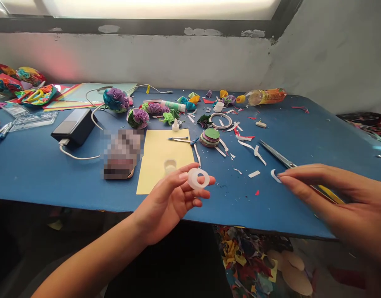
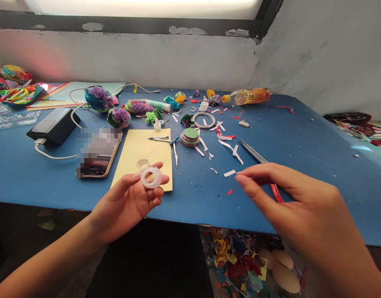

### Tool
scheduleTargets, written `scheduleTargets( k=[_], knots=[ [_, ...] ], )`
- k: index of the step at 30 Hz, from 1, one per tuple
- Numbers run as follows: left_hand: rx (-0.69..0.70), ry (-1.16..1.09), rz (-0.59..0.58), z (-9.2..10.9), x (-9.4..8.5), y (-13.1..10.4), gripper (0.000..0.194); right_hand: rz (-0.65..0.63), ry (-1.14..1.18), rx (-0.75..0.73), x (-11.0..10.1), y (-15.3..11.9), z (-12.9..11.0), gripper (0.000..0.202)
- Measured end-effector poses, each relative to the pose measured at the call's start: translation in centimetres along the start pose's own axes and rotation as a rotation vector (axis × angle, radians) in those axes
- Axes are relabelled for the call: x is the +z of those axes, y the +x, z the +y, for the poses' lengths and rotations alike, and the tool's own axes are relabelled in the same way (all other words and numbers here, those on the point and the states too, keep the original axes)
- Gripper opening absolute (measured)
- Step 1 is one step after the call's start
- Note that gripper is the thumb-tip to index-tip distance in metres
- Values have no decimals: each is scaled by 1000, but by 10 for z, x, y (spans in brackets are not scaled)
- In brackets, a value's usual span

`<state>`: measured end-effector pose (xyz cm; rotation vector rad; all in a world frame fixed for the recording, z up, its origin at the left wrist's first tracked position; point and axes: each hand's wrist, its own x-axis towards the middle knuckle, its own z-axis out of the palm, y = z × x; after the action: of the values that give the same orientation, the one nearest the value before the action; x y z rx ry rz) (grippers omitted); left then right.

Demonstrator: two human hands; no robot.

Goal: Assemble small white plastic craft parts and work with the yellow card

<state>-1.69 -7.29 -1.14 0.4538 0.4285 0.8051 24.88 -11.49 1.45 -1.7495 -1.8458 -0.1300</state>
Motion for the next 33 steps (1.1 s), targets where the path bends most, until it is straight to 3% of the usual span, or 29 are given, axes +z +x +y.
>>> scheduleTargets(
  k=[4, 9, 14, 19, 27, 30, 33],
  knots=[
    [95, 127, 93, -7, 5, 1, 31, -67, 392, -285, 5, 22, -57, 3],
    [292, 304, 130, 1, 8, -3, 42, -243, 621, -435, 12, 46, -80, 5],
    [424, 518, 24, 20, 12, -2, 42, -51, 537, -494, 18, 52, -81, 3],
    [551, 866, 26, 35, 14, 9, 42, 134, 317, -566, 30, 55, -72, 6],
    [670, 1730, -89, 62, 11, 32, 24, 37, 305, -640, 60, 60, -55, 9],
    [752, 1842, -169, 62, 5, 38, 23, -67, 380, -590, 68, 58, -50, 10],
    [757, 1833, -144, 57, -5, 43, 24, -130, 437, -491, 73, 58, -48, 7]
  ],
)
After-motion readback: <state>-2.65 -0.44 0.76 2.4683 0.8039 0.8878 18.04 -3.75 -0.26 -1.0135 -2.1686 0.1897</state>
